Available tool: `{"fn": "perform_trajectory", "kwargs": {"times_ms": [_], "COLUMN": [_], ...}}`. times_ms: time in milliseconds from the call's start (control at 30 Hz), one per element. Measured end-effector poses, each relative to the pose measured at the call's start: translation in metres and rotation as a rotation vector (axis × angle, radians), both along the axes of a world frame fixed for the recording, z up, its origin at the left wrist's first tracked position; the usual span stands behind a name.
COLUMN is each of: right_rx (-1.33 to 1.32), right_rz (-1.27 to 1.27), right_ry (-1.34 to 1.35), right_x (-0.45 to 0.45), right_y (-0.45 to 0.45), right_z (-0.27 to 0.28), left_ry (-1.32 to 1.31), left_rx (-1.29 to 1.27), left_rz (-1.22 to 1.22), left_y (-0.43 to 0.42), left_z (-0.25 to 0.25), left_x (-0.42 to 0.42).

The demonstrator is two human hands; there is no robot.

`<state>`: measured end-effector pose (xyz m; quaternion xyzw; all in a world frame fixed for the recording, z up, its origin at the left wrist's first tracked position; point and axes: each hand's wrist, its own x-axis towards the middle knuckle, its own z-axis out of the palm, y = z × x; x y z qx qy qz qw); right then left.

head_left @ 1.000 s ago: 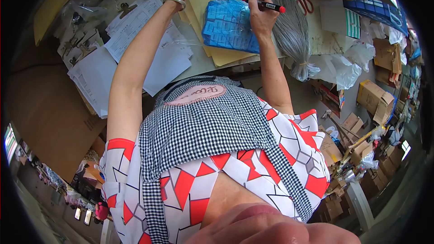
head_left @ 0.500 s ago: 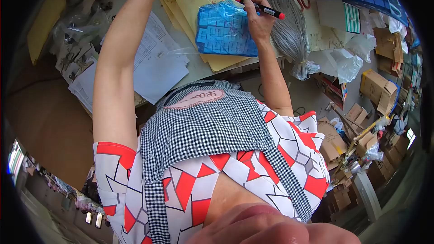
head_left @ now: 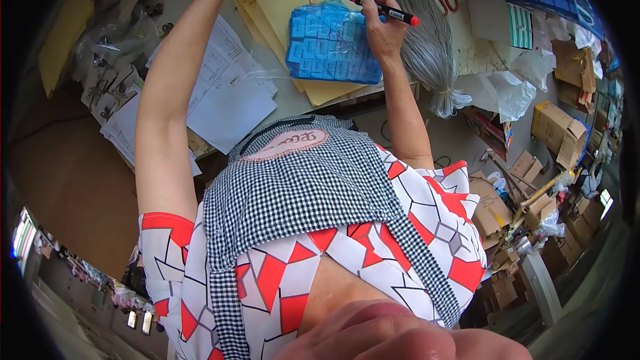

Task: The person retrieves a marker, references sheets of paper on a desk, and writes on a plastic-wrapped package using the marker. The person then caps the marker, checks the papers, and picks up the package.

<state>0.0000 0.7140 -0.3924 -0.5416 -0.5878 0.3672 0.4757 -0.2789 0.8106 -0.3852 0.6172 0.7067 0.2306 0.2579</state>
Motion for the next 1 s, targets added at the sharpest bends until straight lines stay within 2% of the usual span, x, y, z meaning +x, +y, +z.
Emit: {"fn": "perform_trajectory", "kwargs": {"times_ms": [200, 433, 500, 533, 600, 633, 833, 900, 933, 1000], "right_rx": [0.076, 0.066, 0.050, 0.051, 0.017, 0.017, 0.075, 0.077, 0.077, 0.079], "right_rz": [-0.005, -0.005, 0.019, 0.019, -0.006, -0.006, -0.018, 0.009, 0.009, 0.005], "right_ry": [0.110, 0.034, 0.030, 0.030, 0.055, 0.055, 0.021, -0.070, -0.070, -0.072], "right_x": [0.001, -0.001, -0.002, -0.004, -0.008, -0.009, -0.009, -0.008, -0.008, -0.008], "right_y": [-0.003, -0.002, -0.001, 0.000, 0.002, 0.003, 0.008, 0.005, 0.005, 0.005], "right_z": [0.000, 0.004, 0.007, 0.009, 0.012, 0.012, 0.014, 0.018, 0.019, 0.019], "left_ry": [-0.039, 0.042, -0.762, -0.762, 0.002, 0.002, -0.043, -0.773, -0.773, -0.034], "left_rx": [0.081, 0.087, 0.125, 0.126, 0.083, 0.084, 0.087, 0.127, 0.127, 0.049], "left_rz": [-0.006, -0.045, -0.262, -0.263, -0.046, -0.046, -0.024, -0.230, -0.230, -0.005], "left_y": [-0.009, -0.010, -0.010, -0.010, -0.010, -0.010, -0.012, -0.012, -0.012, -0.013], "left_z": [-0.003, -0.008, -0.011, -0.010, -0.006, -0.005, -0.006, -0.009, -0.006, 0.000], "left_x": [-0.004, -0.014, -0.026, -0.022, -0.010, -0.009, -0.010, -0.021, -0.017, -0.005]}}
